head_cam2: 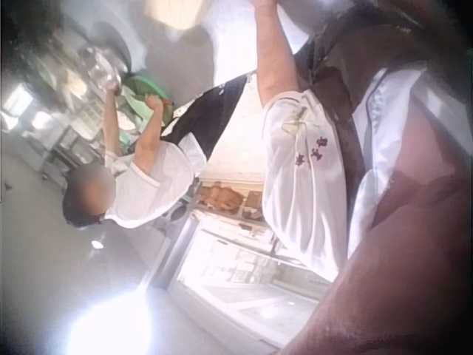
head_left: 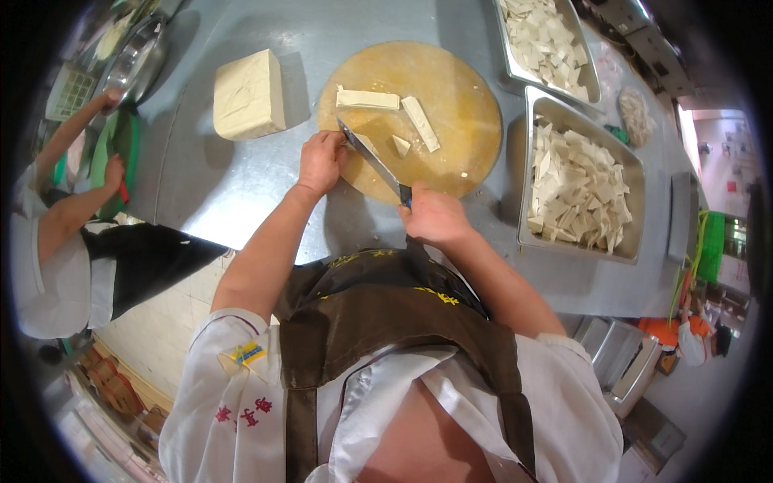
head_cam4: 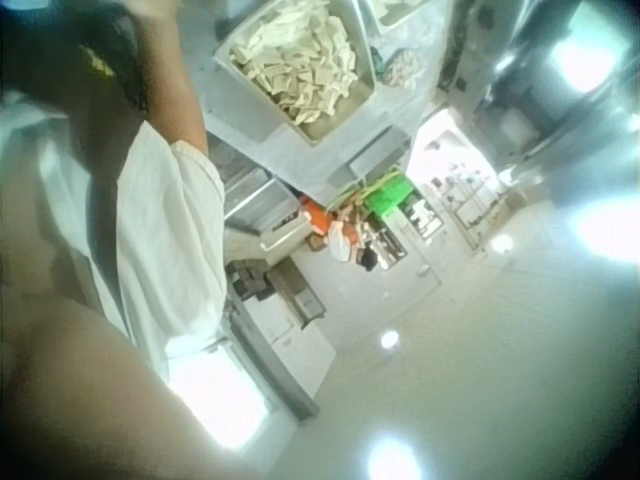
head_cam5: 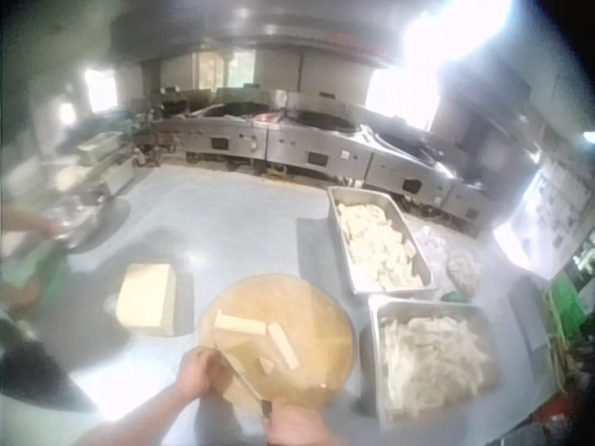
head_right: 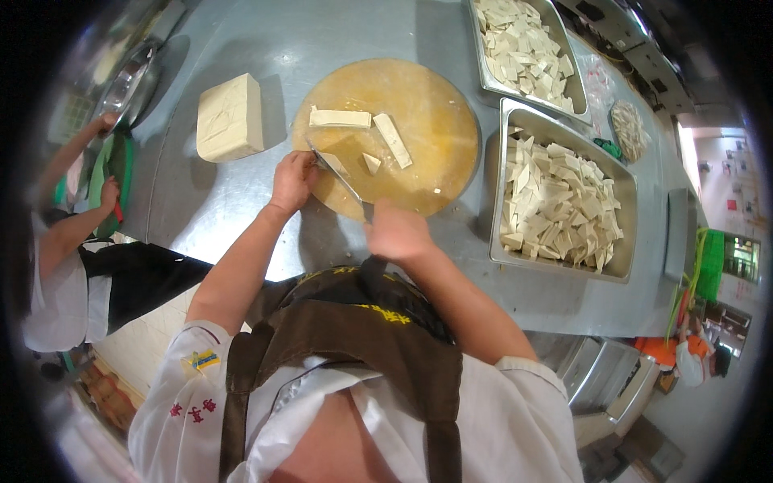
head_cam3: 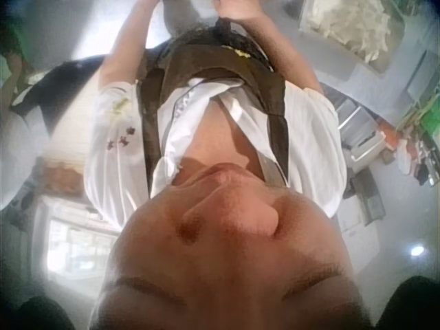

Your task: The person stands at a stainless steel workstation in a commercial kitchen and uses a large cleaver to slice a block of tofu into thin strips on a round wooden cutting board. The cut tofu is then transferred into a metal tray. Another person is visible in the background working at a separate station.

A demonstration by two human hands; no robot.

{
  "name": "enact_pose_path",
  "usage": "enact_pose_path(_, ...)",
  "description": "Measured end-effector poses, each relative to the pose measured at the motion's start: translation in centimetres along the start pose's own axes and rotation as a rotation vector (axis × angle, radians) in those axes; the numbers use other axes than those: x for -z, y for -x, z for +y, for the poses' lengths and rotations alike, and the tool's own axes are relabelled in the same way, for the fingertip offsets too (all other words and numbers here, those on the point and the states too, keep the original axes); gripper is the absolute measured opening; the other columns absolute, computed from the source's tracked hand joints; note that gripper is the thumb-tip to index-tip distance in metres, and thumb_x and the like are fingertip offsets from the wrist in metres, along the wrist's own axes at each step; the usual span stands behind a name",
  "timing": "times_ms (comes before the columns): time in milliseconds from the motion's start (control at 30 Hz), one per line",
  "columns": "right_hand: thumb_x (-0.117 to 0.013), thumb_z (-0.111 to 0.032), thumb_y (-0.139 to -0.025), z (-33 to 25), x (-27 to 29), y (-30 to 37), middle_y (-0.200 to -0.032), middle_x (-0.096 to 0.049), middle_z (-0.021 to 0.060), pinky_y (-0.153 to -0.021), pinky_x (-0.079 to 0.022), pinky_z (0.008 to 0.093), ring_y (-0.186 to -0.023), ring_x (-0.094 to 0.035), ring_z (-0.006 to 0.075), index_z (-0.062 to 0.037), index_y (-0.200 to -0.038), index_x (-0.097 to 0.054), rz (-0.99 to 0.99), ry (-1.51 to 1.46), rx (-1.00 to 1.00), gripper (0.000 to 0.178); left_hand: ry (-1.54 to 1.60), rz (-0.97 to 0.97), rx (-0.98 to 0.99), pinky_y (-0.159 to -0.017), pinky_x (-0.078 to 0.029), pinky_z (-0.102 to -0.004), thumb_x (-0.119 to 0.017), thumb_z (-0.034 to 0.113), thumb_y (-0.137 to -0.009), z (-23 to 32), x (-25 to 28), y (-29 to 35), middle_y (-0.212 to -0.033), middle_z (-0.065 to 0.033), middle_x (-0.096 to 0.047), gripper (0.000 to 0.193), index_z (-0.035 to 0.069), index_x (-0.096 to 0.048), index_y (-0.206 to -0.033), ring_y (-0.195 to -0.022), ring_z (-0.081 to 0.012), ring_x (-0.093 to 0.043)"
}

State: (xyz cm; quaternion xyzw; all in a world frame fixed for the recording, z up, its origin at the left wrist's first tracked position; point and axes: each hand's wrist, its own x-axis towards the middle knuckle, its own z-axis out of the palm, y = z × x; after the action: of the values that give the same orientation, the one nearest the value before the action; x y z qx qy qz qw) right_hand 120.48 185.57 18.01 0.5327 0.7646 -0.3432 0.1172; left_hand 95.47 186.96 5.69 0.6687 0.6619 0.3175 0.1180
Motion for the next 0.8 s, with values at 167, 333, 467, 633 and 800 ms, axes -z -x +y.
enact_pose_path(167, -0.059, -0.035, -0.088, 0.2, -0.4, -0.9, -0.099, -0.066, 0.0250, -0.085, -0.048, 0.0484, -0.097, -0.063, 0.0426, 0.0010, -0.109, -0.054, -0.030, -0.047, -0.009, 0.043, -0.034, -0.004, -0.007, -0.079, -0.049, -0.0454, -0.063, 0.006, -0.077, 0.0, 0.3, 0.2, -0.094, -0.0124, -0.065, 0.017, 0.007, -0.065, -0.094, -0.089, -0.0348, -0.061)
enact_pose_path(333, -0.062, -0.037, -0.087, 3.2, -1.1, 0.8, -0.092, -0.067, 0.0232, -0.078, -0.049, 0.0501, -0.089, -0.064, 0.0430, -0.0032, -0.108, -0.053, 0.154, 0.004, -0.011, 0.040, -0.017, -0.084, 0.023, -0.080, -0.049, -0.0459, -0.063, 0.007, -0.077, 0.4, 0.6, -0.2, -0.103, -0.0135, -0.064, 0.024, 0.008, -0.064, -0.101, -0.091, -0.0354, -0.061)
enact_pose_path(467, -0.067, -0.036, -0.085, 5.4, 0.5, 5.4, -0.089, -0.066, 0.0227, -0.075, -0.050, 0.0479, -0.088, -0.064, 0.0419, -0.0033, -0.108, -0.055, 0.428, -0.131, 0.010, 0.042, -0.078, -0.087, -0.070, -0.081, -0.051, -0.0461, -0.061, 0.006, -0.075, 2.4, 0.5, -1.4, -0.106, -0.0146, -0.062, 0.031, 0.009, -0.063, -0.106, -0.093, -0.0365, -0.062)
enact_pose_path(633, -0.069, -0.033, -0.084, 10.2, 2.0, 10.7, -0.083, -0.065, 0.0212, -0.069, -0.051, 0.0463, -0.079, -0.064, 0.0400, -0.0032, -0.104, -0.055, 0.660, -0.328, -0.069, 0.039, -0.230, -0.383, -0.075, -0.081, -0.052, -0.0459, -0.059, 0.009, -0.075, 2.0, 0.9, -3.7, -0.105, -0.0169, -0.061, 0.035, 0.009, -0.063, -0.110, -0.095, -0.0361, -0.063)
enact_pose_path(800, -0.066, -0.025, -0.091, 15.3, 2.4, 14.8, -0.063, -0.051, 0.0012, -0.047, -0.043, 0.0253, -0.047, -0.049, 0.0107, -0.0056, -0.095, -0.054, 0.665, -1.367, -0.149, 0.023, -0.323, -0.517, -0.039, -0.083, -0.051, -0.0449, -0.062, 0.012, -0.075, 2.1, 0.3, -5.3, -0.105, -0.0193, -0.061, 0.032, 0.007, -0.062, -0.108, -0.097, -0.0363, -0.062)
